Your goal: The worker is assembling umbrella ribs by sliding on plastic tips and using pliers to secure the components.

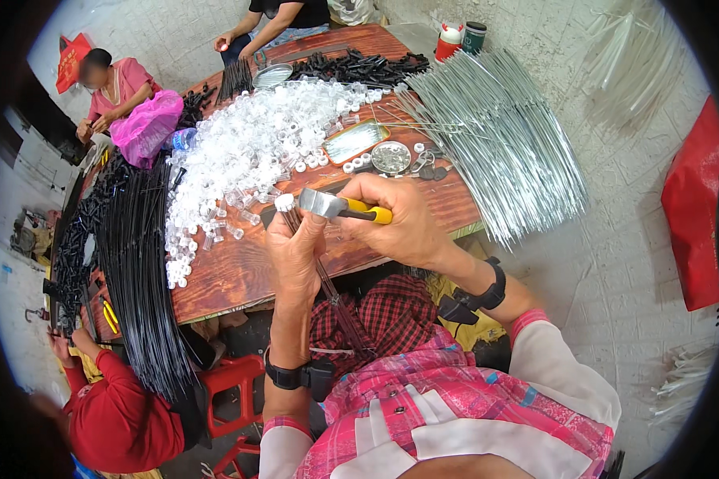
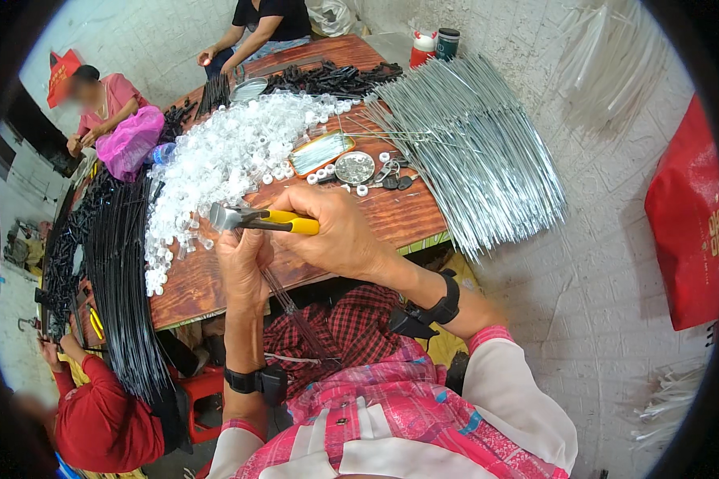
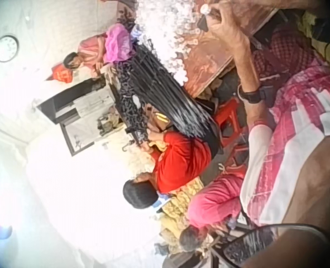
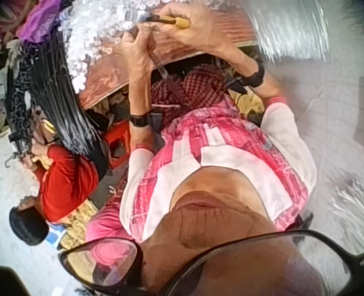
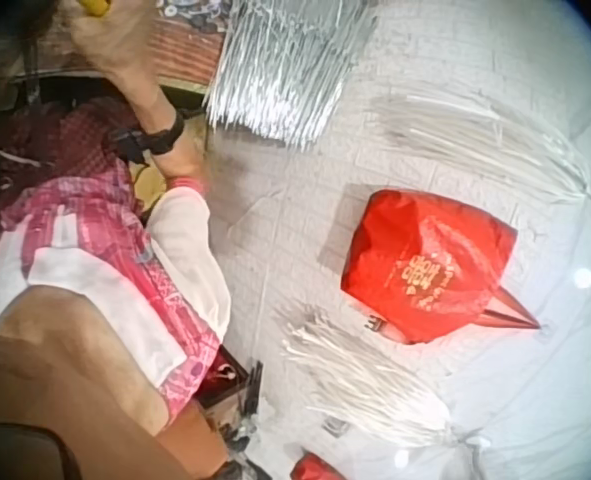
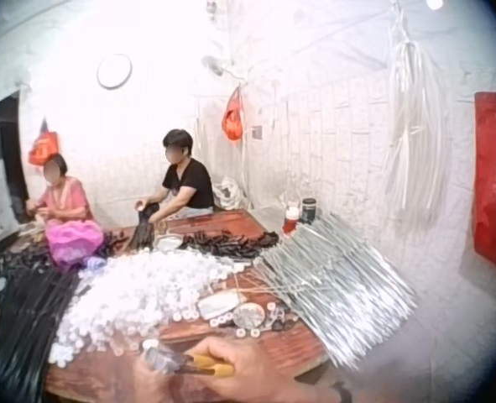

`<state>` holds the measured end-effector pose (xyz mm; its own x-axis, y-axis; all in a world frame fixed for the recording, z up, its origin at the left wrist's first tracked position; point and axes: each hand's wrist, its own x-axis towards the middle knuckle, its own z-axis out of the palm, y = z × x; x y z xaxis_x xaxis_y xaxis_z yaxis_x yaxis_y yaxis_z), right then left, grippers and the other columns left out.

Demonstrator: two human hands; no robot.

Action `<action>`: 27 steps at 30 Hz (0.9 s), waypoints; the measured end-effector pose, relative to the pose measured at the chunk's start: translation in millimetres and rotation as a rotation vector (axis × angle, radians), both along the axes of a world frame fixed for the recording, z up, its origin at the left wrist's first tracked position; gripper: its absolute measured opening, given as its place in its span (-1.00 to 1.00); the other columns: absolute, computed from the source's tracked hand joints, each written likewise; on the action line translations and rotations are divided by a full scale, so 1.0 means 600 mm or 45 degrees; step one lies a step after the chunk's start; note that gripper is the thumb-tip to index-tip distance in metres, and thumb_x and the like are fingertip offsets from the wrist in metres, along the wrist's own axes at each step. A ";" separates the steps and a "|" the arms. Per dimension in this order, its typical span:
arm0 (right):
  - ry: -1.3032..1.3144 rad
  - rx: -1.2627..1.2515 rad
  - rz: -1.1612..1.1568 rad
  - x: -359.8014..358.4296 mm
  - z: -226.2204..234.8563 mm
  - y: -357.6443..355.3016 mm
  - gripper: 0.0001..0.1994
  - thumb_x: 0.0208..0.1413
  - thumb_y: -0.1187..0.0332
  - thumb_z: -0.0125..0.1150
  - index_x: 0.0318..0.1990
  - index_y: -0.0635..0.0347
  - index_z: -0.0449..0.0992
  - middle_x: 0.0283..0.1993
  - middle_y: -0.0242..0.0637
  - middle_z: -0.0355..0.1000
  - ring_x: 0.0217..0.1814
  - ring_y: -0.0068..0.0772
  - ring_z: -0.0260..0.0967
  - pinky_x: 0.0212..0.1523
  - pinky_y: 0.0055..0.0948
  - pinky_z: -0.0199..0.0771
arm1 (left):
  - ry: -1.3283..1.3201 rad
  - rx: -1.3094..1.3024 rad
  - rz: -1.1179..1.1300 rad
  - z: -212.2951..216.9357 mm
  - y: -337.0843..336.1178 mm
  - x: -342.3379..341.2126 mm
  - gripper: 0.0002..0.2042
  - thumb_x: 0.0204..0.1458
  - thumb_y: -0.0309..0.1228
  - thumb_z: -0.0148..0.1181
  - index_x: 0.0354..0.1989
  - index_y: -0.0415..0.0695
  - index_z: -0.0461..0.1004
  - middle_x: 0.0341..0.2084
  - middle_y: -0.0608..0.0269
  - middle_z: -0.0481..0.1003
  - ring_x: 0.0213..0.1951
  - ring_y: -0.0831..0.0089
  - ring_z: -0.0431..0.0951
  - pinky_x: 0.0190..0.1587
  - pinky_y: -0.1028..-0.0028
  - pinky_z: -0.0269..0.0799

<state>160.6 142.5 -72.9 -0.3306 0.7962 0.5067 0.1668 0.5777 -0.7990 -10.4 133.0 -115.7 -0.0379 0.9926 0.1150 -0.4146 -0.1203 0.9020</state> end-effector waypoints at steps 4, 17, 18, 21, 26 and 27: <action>0.095 -0.074 -0.053 -0.013 -0.002 -0.004 -0.83 0.06 0.47 0.23 -0.19 0.33 0.52 -0.46 -0.33 0.48 -0.43 -0.62 0.42 -0.40 -0.51 0.41 | 0.082 0.102 0.078 -0.005 0.000 0.009 -0.74 0.18 -0.21 0.22 -0.20 -0.16 0.44 -0.67 0.52 0.25 -0.70 0.77 0.08 -0.66 0.68 -0.09; 0.434 -0.531 0.295 -0.032 -0.020 0.026 -0.77 0.23 0.40 0.15 -0.04 0.36 0.52 -0.45 -0.46 0.43 -0.47 -0.73 0.32 -0.44 -0.63 0.34 | -0.131 0.126 -0.108 0.014 -0.018 0.015 -0.75 0.34 -0.25 -0.15 -0.39 -0.09 0.23 -0.55 0.33 0.29 -0.61 0.68 0.13 -0.57 0.68 0.01; 0.433 -0.533 0.292 -0.031 -0.020 0.026 -0.77 0.23 0.40 0.15 -0.04 0.36 0.52 -0.45 -0.46 0.43 -0.47 -0.73 0.32 -0.44 -0.63 0.34 | -0.132 0.123 -0.111 0.012 -0.017 0.016 -0.75 0.34 -0.25 -0.15 -0.39 -0.09 0.23 -0.55 0.33 0.29 -0.61 0.68 0.13 -0.57 0.68 0.01; 0.389 -0.522 0.264 -0.030 -0.022 0.029 -0.77 0.23 0.39 0.15 -0.04 0.35 0.52 -0.47 -0.48 0.42 -0.48 -0.73 0.31 -0.44 -0.64 0.33 | -0.134 0.123 -0.115 0.009 -0.016 0.016 -0.75 0.34 -0.24 -0.13 -0.32 -0.14 0.28 -0.55 0.34 0.29 -0.61 0.69 0.12 -0.57 0.69 0.02; 0.421 -0.521 0.286 -0.030 -0.025 0.030 -0.75 0.23 0.37 0.16 -0.03 0.34 0.52 -0.49 -0.49 0.40 -0.48 -0.73 0.31 -0.45 -0.64 0.32 | -0.158 0.162 -0.120 0.008 -0.016 0.017 -0.53 0.31 -0.20 -0.02 0.22 -0.34 0.29 -0.57 0.43 0.27 -0.59 0.76 0.08 -0.56 0.70 0.00; 0.421 -0.523 0.286 -0.030 -0.025 0.030 -0.75 0.23 0.37 0.16 -0.03 0.34 0.52 -0.49 -0.49 0.40 -0.48 -0.73 0.31 -0.45 -0.64 0.32 | -0.158 0.161 -0.120 0.007 -0.016 0.017 -0.53 0.31 -0.20 -0.02 0.22 -0.34 0.29 -0.57 0.43 0.27 -0.59 0.76 0.08 -0.56 0.70 0.00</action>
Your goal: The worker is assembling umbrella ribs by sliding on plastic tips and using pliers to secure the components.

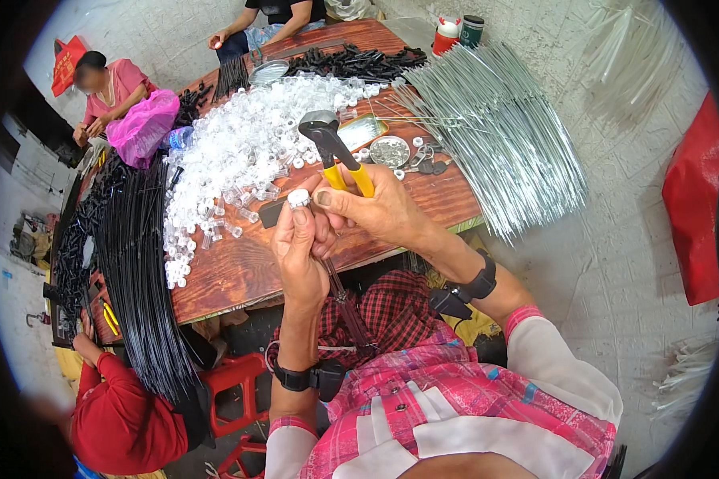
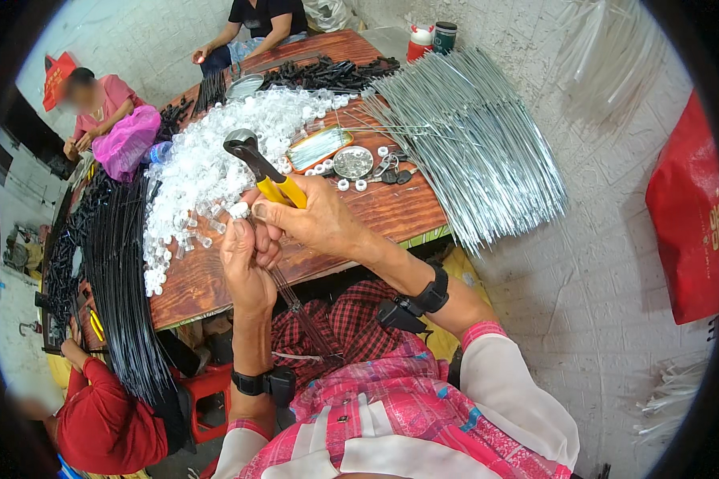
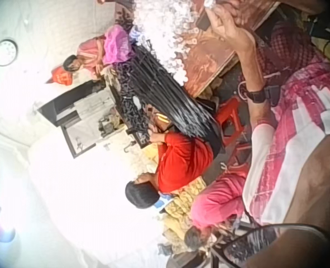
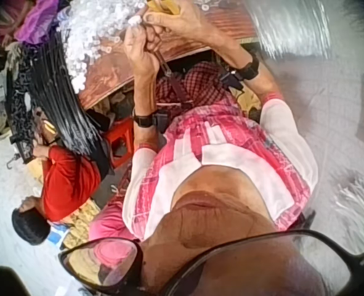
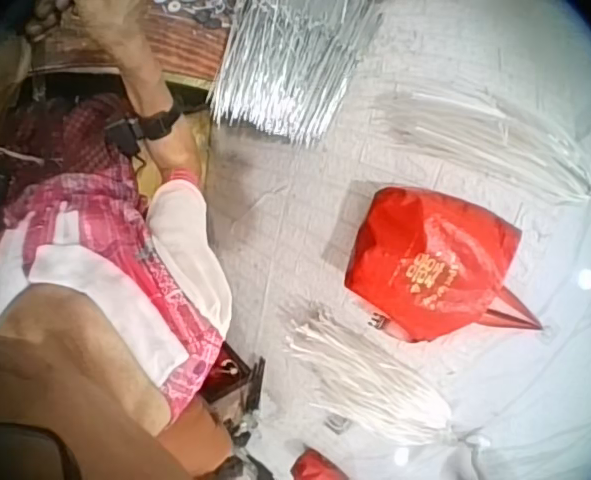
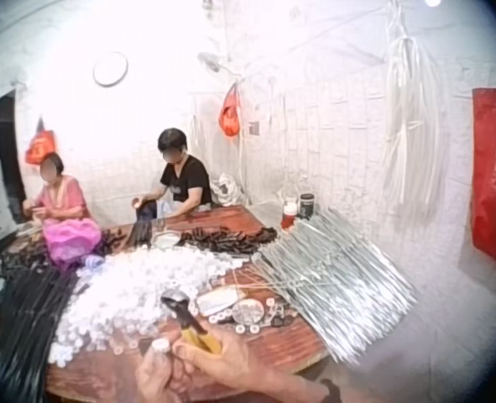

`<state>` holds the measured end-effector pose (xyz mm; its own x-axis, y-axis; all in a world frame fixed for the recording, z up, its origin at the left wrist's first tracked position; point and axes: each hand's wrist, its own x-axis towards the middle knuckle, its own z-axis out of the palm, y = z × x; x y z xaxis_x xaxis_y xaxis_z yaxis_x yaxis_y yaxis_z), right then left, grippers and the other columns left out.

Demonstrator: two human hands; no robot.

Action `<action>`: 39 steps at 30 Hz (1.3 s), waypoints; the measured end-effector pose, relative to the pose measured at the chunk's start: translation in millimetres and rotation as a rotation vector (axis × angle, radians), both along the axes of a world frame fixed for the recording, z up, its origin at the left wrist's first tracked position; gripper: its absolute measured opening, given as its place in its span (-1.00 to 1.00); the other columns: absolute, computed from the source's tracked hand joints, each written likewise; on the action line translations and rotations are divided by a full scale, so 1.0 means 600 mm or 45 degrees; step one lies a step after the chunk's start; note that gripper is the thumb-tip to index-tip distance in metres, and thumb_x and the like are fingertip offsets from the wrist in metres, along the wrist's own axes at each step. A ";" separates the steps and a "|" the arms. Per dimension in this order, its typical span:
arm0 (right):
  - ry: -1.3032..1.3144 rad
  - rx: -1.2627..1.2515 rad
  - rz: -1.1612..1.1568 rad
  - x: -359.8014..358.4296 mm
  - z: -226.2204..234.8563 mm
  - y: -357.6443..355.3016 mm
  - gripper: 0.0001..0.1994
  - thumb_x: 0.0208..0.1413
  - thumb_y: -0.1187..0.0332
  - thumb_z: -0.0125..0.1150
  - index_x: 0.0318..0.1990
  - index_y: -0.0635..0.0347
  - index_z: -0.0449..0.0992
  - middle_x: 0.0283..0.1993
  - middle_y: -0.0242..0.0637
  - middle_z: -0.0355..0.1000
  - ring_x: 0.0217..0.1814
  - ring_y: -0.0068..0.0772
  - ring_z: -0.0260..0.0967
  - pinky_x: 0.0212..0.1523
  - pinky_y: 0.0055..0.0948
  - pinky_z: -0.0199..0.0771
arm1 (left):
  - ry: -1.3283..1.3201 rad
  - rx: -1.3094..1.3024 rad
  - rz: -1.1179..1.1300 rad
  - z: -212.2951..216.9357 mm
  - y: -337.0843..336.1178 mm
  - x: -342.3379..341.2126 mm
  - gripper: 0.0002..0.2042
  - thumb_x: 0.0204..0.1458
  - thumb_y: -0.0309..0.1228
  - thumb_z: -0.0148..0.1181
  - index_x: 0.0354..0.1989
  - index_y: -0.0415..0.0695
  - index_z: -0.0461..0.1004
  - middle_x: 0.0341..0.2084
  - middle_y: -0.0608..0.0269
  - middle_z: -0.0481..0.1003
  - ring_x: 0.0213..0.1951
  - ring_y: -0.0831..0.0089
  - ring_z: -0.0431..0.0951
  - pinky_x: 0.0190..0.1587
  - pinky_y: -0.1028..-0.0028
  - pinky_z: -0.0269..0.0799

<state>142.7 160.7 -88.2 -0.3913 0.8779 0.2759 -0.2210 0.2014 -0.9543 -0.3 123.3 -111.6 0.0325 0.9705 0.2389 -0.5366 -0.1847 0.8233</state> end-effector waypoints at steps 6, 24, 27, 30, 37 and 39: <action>0.001 -0.021 0.026 0.002 -0.003 0.004 -0.75 0.22 0.37 0.16 -0.03 0.32 0.52 -0.50 -0.48 0.40 -0.48 -0.74 0.31 -0.45 -0.63 0.32 | 0.015 0.007 0.017 -0.001 -0.001 0.001 -0.53 0.31 -0.21 -0.01 0.23 -0.34 0.29 -0.59 0.46 0.23 -0.59 0.77 0.09 -0.56 0.70 0.00; 0.004 -0.005 0.117 0.007 0.008 0.005 -0.78 0.25 0.24 0.16 -0.32 0.22 0.50 -0.55 -0.52 0.34 -0.53 -0.73 0.22 -0.51 -0.65 0.18 | -0.019 0.046 -0.057 -0.008 -0.002 -0.004 -0.52 0.31 -0.23 -0.01 0.25 -0.33 0.25 -0.51 0.35 0.38 -0.59 0.79 0.13 -0.57 0.74 0.05; 0.005 -0.023 0.107 0.006 0.008 0.003 -0.78 0.26 0.24 0.15 -0.34 0.20 0.48 -0.55 -0.53 0.33 -0.54 -0.74 0.20 -0.52 -0.65 0.17 | -0.030 0.041 -0.055 -0.007 -0.002 -0.003 -0.52 0.31 -0.21 -0.01 0.25 -0.33 0.26 -0.51 0.35 0.38 -0.59 0.79 0.13 -0.57 0.73 0.05; 0.024 -0.023 0.117 0.005 0.009 0.002 -0.77 0.26 0.23 0.14 -0.33 0.20 0.49 -0.55 -0.53 0.33 -0.54 -0.74 0.20 -0.52 -0.65 0.17 | -0.039 0.058 -0.069 -0.009 -0.002 -0.003 -0.52 0.31 -0.21 -0.01 0.25 -0.33 0.25 -0.52 0.35 0.38 -0.60 0.79 0.12 -0.57 0.74 0.04; -0.024 -0.023 0.096 0.009 0.010 0.000 -0.76 0.26 0.22 0.15 -0.23 0.23 0.53 -0.55 -0.55 0.33 -0.53 -0.76 0.20 -0.51 -0.66 0.18 | -0.025 0.042 -0.057 -0.008 -0.004 -0.003 -0.53 0.31 -0.22 -0.02 0.25 -0.32 0.26 -0.52 0.36 0.37 -0.59 0.79 0.13 -0.58 0.73 0.04; -0.040 -0.017 0.093 0.009 0.009 0.000 -0.77 0.25 0.22 0.16 -0.22 0.24 0.53 -0.54 -0.55 0.33 -0.53 -0.76 0.20 -0.51 -0.65 0.18 | -0.017 0.032 -0.049 -0.007 -0.004 -0.002 -0.53 0.31 -0.21 -0.01 0.26 -0.31 0.26 -0.52 0.35 0.37 -0.59 0.78 0.13 -0.58 0.72 0.04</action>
<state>148.2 160.5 -82.6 -0.4626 0.8503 0.2509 -0.2046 0.1730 -0.9634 -1.3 120.8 -115.9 0.0660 0.9623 0.2639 -0.5546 -0.1845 0.8114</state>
